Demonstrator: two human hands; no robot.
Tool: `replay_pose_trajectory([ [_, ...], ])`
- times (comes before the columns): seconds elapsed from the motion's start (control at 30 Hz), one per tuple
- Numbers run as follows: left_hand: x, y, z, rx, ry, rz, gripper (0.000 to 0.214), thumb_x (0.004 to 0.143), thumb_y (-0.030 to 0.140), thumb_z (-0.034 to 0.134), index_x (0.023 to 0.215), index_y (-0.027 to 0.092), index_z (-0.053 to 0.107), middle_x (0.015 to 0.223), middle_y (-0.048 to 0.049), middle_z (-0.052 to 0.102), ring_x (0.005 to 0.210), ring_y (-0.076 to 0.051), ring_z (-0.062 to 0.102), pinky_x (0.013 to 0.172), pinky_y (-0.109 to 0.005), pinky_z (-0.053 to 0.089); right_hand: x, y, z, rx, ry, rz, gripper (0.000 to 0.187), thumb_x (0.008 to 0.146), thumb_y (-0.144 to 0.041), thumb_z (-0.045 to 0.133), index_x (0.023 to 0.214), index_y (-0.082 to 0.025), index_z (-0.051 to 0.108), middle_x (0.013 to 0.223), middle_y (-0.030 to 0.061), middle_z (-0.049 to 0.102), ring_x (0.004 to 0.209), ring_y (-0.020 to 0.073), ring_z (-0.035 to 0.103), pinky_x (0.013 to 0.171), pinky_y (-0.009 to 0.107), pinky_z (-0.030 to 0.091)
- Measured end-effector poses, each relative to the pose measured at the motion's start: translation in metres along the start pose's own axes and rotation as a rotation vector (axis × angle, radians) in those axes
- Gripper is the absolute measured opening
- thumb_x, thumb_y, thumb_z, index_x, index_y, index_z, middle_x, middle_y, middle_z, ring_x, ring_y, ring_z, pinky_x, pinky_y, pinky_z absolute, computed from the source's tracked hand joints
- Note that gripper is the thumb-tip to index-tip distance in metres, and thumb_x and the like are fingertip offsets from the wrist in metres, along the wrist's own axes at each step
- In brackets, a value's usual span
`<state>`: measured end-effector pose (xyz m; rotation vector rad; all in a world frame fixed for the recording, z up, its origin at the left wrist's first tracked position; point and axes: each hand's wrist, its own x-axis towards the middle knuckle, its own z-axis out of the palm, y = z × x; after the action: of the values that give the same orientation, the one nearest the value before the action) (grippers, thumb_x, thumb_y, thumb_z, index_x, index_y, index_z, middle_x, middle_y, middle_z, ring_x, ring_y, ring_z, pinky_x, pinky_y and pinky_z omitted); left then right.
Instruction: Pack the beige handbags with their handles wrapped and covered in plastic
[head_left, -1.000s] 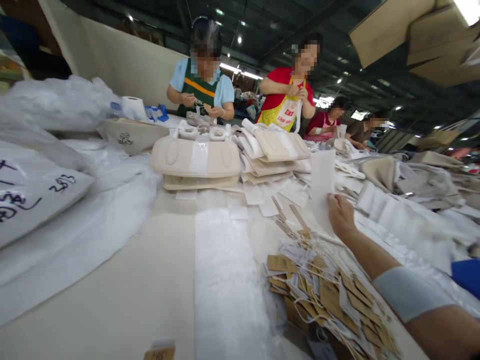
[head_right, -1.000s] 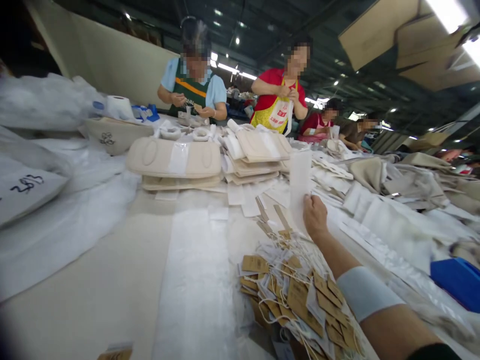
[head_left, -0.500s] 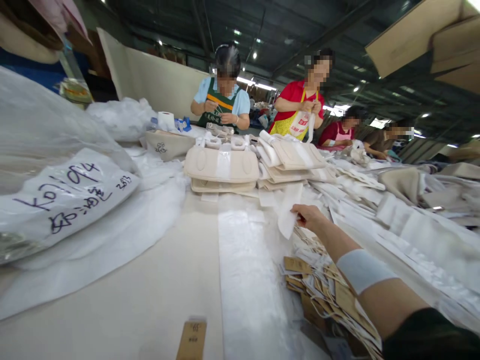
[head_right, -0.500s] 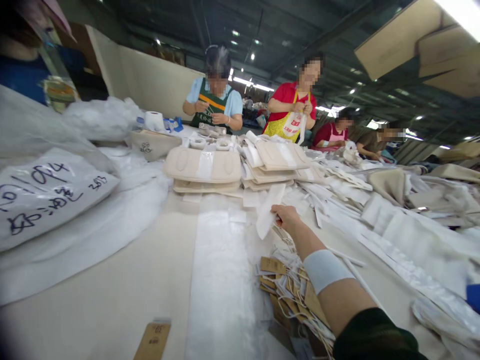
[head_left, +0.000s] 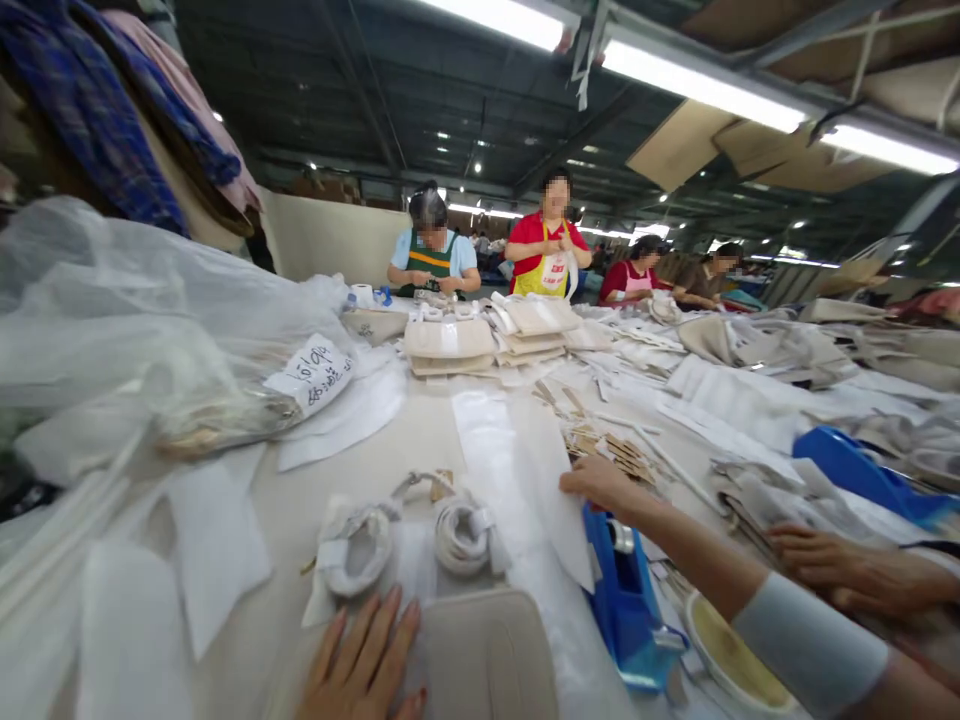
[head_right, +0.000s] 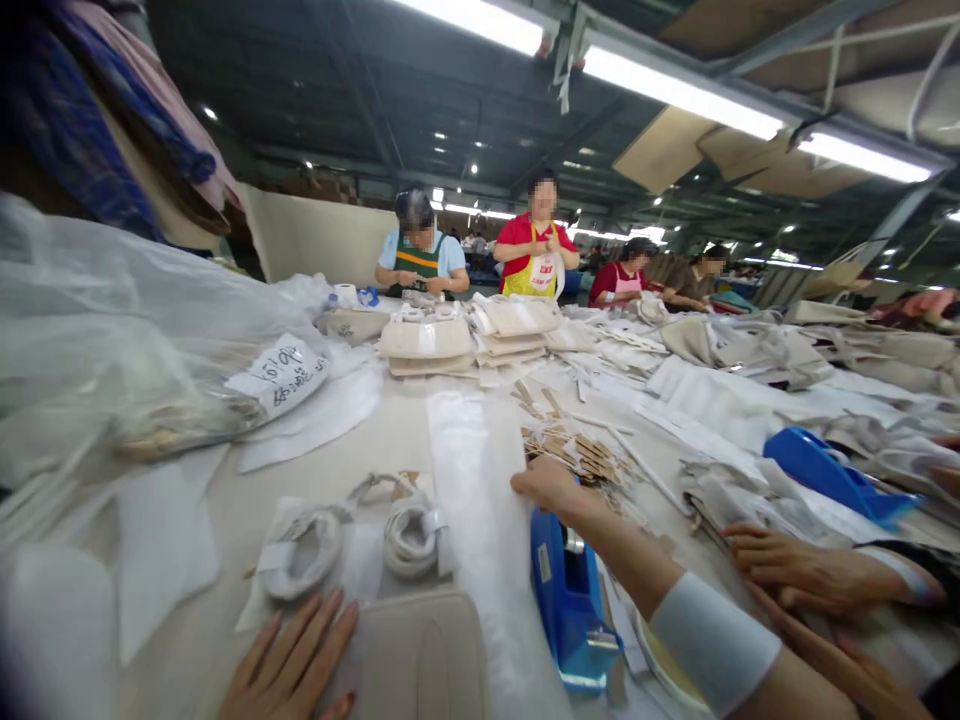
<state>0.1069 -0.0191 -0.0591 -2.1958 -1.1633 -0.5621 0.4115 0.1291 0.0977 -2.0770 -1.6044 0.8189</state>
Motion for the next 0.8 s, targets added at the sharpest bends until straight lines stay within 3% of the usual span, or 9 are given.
replay_pose_trajectory([
  [0.1,0.013,0.002,-0.016,0.016,-0.034,-0.045,0.050,0.085,0.040,0.047,0.130,0.018,0.048,0.130,-0.0075,0.054,0.116,-0.024,0.049,0.107,-0.040,0.021,-0.036,-0.007,0.003,-0.174,0.026,-0.117,0.018,0.058,-0.006,0.057,0.044,-0.015,0.049,0.054,0.0044,0.054,0.061,0.0170,0.055,0.055,0.025,0.035],
  [0.23,0.013,0.006,-0.026,-0.031,-0.082,-0.089,0.048,0.088,0.039,0.044,0.132,0.020,0.045,0.131,-0.0065,0.053,0.115,-0.025,0.051,0.097,-0.043,0.035,-0.087,-0.004,0.003,-0.268,0.140,-0.274,0.013,0.075,-0.014,0.050,0.064,-0.013,0.057,0.078,0.0119,0.063,0.080,0.0214,0.058,0.067,0.028,0.036],
  [0.37,0.017,-0.002,-0.031,-0.194,-0.294,-0.144,0.048,0.090,0.037,0.040,0.132,0.014,0.043,0.131,-0.0116,0.053,0.116,-0.028,0.052,0.096,-0.049,0.042,-0.134,0.025,0.022,-0.267,0.197,-0.299,0.017,0.084,-0.018,0.041,0.077,-0.014,0.056,0.079,0.0100,0.063,0.076,0.0193,0.059,0.067,0.027,0.037],
  [0.5,0.053,-0.007,-0.057,-0.276,-0.448,-0.170,0.059,0.083,0.031,0.055,0.135,0.011,0.037,0.136,-0.0169,0.045,0.127,-0.034,0.040,0.103,-0.056,0.035,-0.160,0.070,0.050,-0.208,0.231,-0.268,0.018,0.087,-0.021,0.036,0.084,-0.014,0.053,0.082,0.0100,0.063,0.078,0.0207,0.060,0.070,0.029,0.041],
  [0.57,0.086,-0.001,-0.069,-0.316,-0.524,-0.040,0.077,0.073,0.024,0.068,0.139,0.015,0.029,0.143,-0.0152,0.036,0.134,-0.033,0.028,0.108,-0.057,0.026,-0.167,0.092,0.063,-0.104,0.277,-0.284,0.021,0.087,-0.025,0.035,0.088,-0.014,0.053,0.082,0.0107,0.063,0.077,0.0216,0.061,0.069,0.031,0.043],
  [0.67,0.142,0.016,-0.073,-0.419,-0.753,0.256,0.100,0.061,0.023,0.081,0.142,0.017,0.022,0.148,-0.0148,0.027,0.137,-0.031,0.019,0.111,-0.050,0.024,-0.177,0.116,0.079,0.088,0.391,-0.352,0.027,0.086,-0.033,0.036,0.090,-0.014,0.055,0.078,0.0104,0.064,0.069,0.0215,0.063,0.062,0.031,0.047],
  [0.73,0.175,0.031,-0.063,-0.450,-0.905,0.456,0.100,0.056,0.026,0.084,0.138,0.016,0.030,0.146,-0.0167,0.031,0.135,-0.032,0.026,0.108,-0.048,0.028,-0.184,0.125,0.087,0.159,0.445,-0.375,0.026,0.088,-0.033,0.036,0.089,-0.015,0.056,0.074,0.0086,0.064,0.064,0.0194,0.062,0.058,0.029,0.047],
  [0.8,0.199,0.046,-0.051,-0.418,-1.033,0.619,0.085,0.053,0.028,0.085,0.128,0.017,0.045,0.134,-0.0154,0.048,0.123,-0.031,0.044,0.101,-0.044,0.037,-0.192,0.130,0.090,0.200,0.469,-0.380,0.024,0.089,-0.032,0.038,0.089,-0.016,0.056,0.071,0.0065,0.064,0.059,0.0169,0.061,0.053,0.026,0.047],
])
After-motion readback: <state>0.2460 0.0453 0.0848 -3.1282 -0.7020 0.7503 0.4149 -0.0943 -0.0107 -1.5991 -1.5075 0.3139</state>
